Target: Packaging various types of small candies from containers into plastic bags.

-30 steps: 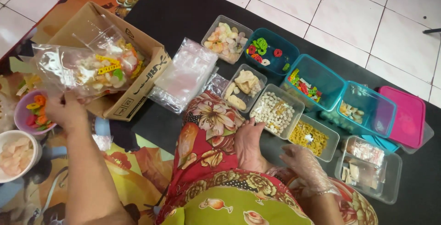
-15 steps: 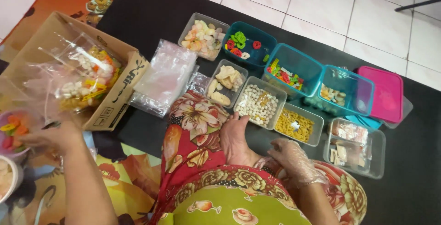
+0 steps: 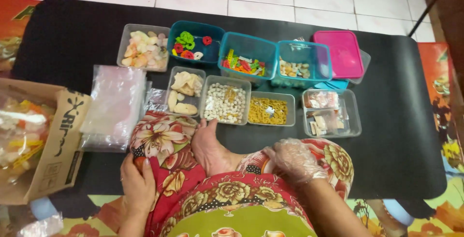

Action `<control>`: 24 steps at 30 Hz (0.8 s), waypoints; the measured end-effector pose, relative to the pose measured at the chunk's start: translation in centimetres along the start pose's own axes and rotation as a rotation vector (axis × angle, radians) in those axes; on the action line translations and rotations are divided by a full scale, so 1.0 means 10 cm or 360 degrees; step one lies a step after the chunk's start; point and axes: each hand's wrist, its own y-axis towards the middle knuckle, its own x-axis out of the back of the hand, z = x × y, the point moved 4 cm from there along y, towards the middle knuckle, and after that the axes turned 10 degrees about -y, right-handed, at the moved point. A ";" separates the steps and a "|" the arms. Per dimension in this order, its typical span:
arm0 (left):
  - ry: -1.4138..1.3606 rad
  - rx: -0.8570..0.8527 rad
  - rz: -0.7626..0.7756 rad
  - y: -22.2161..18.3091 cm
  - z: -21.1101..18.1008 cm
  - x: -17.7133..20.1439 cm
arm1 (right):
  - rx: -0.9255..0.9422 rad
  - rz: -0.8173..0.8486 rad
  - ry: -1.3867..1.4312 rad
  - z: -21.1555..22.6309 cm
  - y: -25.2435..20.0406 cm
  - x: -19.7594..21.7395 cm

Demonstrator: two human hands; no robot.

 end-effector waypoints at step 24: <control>-0.0579 -0.0921 0.0378 0.49 -2.92 0.34 | -0.1463 -0.0258 0.0743 -2.46 -1.39 -1.44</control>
